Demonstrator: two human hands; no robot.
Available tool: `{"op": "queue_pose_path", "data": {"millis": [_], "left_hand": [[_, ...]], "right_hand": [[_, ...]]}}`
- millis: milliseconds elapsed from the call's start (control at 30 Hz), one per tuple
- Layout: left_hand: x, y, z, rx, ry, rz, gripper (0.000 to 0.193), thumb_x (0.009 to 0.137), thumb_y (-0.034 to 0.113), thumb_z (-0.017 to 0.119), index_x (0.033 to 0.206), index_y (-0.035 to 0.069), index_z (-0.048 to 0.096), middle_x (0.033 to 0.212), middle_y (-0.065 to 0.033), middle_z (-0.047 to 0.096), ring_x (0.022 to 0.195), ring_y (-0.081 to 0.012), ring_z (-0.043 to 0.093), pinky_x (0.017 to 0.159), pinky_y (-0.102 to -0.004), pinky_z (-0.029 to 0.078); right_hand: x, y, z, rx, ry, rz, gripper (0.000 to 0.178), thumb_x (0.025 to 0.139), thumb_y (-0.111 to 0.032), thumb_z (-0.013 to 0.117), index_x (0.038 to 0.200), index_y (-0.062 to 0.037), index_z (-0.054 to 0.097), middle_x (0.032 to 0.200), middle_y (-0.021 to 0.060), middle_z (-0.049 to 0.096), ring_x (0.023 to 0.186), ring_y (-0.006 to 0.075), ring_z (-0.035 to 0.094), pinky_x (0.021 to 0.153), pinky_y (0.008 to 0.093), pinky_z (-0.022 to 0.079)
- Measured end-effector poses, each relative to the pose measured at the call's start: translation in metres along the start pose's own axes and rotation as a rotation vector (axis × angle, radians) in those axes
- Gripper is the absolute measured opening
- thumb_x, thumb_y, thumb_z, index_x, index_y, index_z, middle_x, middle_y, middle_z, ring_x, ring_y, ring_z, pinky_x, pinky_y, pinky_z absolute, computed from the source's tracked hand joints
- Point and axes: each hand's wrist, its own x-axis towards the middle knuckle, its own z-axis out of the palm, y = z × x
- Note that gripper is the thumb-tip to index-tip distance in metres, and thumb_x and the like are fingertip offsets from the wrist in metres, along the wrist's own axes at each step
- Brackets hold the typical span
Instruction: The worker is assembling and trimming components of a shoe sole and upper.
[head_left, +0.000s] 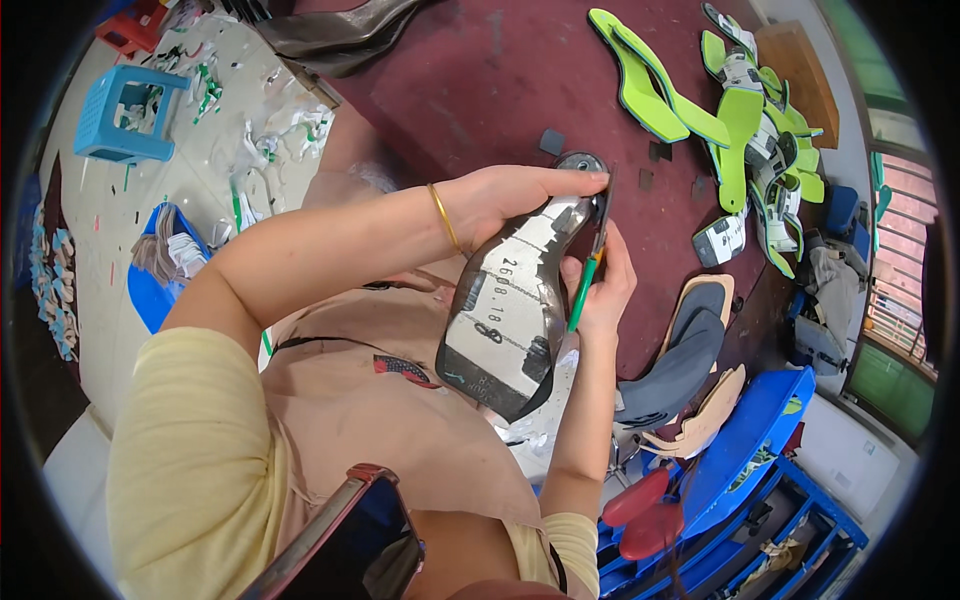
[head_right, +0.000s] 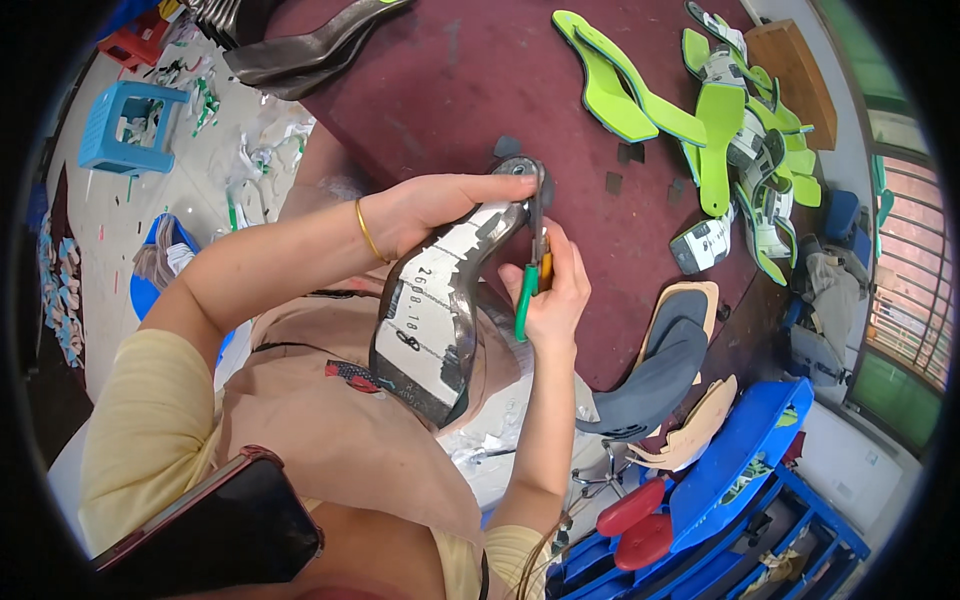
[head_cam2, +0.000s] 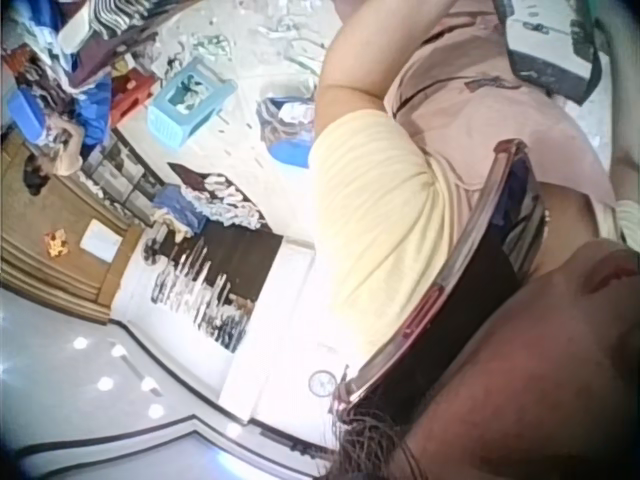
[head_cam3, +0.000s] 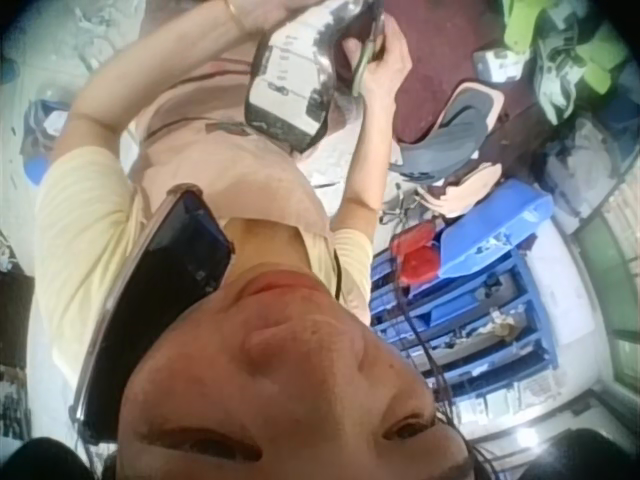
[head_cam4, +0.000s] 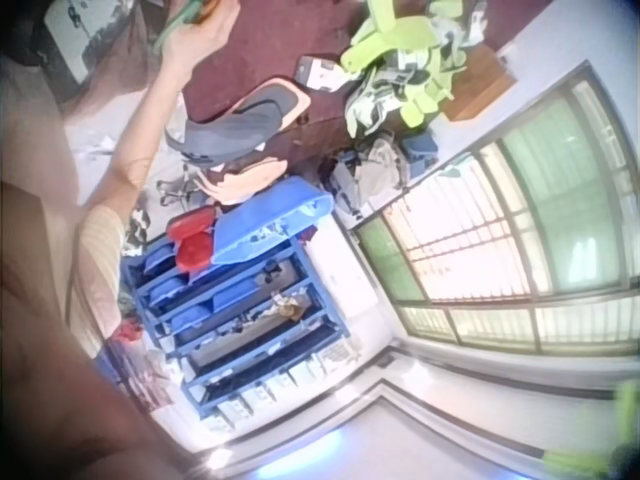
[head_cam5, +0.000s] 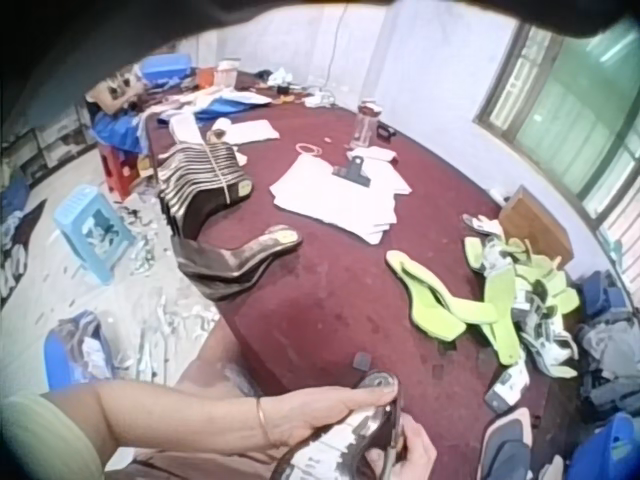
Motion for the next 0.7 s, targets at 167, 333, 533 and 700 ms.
{"op": "queue_pose_path", "data": {"millis": [167, 333, 533, 700], "left_hand": [[0.007, -0.007, -0.006, 0.013, -0.025, -0.042, 0.027, 0.089, 0.037, 0.061, 0.09, 0.01, 0.064, 0.077, -0.0011, 0.065, 0.058, -0.0104, 0.061, 0.05, -0.0254, 0.052], [0.005, -0.011, -0.007, 0.156, 0.071, 0.147, 0.032, 0.088, 0.041, 0.061, 0.096, 0.01, 0.064, 0.08, 0.0015, 0.063, 0.059, -0.0067, 0.057, 0.052, -0.0219, 0.048], [-0.01, -0.003, 0.007, 0.3, 0.102, 0.484, 0.04, 0.089, 0.043, 0.057, 0.107, 0.007, 0.062, 0.087, 0.0042, 0.061, 0.074, -0.0024, 0.055, 0.063, -0.0209, 0.046], [-0.001, -0.014, 0.002, 0.507, 0.13, 0.744, 0.037, 0.092, 0.038, 0.056, 0.109, 0.006, 0.061, 0.094, 0.0038, 0.059, 0.085, -0.0034, 0.053, 0.074, -0.0209, 0.043]], "right_hand": [[-0.004, 0.002, 0.006, 0.035, -0.019, -0.054, 0.057, 0.074, -0.04, 0.075, 0.109, 0.0018, 0.058, 0.086, 0.0169, 0.062, 0.077, 0.0288, 0.064, 0.069, 0.0344, 0.049], [0.006, 0.014, 0.007, -0.239, 0.32, -0.173, 0.06, 0.074, -0.035, 0.076, 0.118, -0.0003, 0.055, 0.083, 0.0169, 0.063, 0.074, 0.0338, 0.064, 0.067, 0.0369, 0.05], [0.029, 0.023, -0.035, -0.467, 0.225, 0.122, 0.048, 0.074, -0.015, 0.074, 0.117, -0.0066, 0.052, 0.106, 0.0157, 0.052, 0.087, 0.0313, 0.057, 0.083, 0.0411, 0.044], [0.028, -0.057, 0.002, 0.426, 0.134, 0.342, 0.024, 0.087, -0.02, 0.067, 0.075, -0.004, 0.053, 0.067, -0.0055, 0.051, 0.062, 0.0028, 0.043, 0.058, 0.0176, 0.036]]}}
